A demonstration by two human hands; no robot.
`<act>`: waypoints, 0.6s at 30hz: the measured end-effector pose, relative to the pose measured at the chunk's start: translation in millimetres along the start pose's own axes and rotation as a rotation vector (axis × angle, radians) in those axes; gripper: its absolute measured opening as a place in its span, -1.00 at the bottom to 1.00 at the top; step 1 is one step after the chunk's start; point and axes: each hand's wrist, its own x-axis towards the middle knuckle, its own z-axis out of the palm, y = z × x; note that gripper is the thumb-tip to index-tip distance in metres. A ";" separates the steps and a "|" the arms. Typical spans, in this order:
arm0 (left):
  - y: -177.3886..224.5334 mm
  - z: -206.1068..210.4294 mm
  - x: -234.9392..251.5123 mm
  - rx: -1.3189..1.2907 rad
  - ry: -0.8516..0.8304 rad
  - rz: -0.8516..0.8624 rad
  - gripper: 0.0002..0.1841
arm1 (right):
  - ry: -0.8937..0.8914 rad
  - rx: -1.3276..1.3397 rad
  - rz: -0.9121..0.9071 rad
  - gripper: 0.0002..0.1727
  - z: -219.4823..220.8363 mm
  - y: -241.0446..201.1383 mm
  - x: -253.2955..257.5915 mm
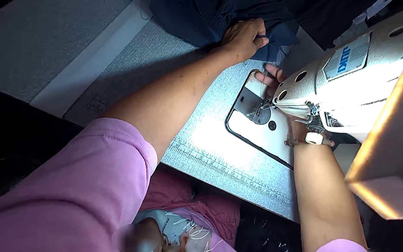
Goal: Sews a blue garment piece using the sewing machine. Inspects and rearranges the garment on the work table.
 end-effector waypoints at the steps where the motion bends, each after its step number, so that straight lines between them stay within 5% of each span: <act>1: -0.1 -0.3 0.3 -0.008 -0.003 -0.003 -0.63 | -0.089 -0.010 -0.103 -0.51 -11.9 18.5 23.6; 3: -0.9 -1.1 -1.7 -0.023 -0.019 0.011 -0.63 | -0.218 0.075 -0.332 -0.62 -37.7 55.8 62.4; 7: -0.6 2.9 -32.9 -0.075 -0.076 0.140 -0.68 | -0.011 -0.043 -0.140 -0.75 -61.4 73.7 8.6; 10: 0.1 4.9 -69.9 -0.085 -0.076 0.195 -0.70 | -0.143 0.298 -0.106 -0.76 -68.1 93.8 -21.2; 14: -5.2 -3.9 -111.4 -0.069 -0.042 0.203 -0.72 | 0.044 0.564 -0.015 -0.71 -39.5 80.5 -52.4; 18: -17.1 -16.2 -169.7 -0.141 0.095 0.208 -0.76 | -0.195 0.325 0.053 -0.65 -17.7 74.6 -91.4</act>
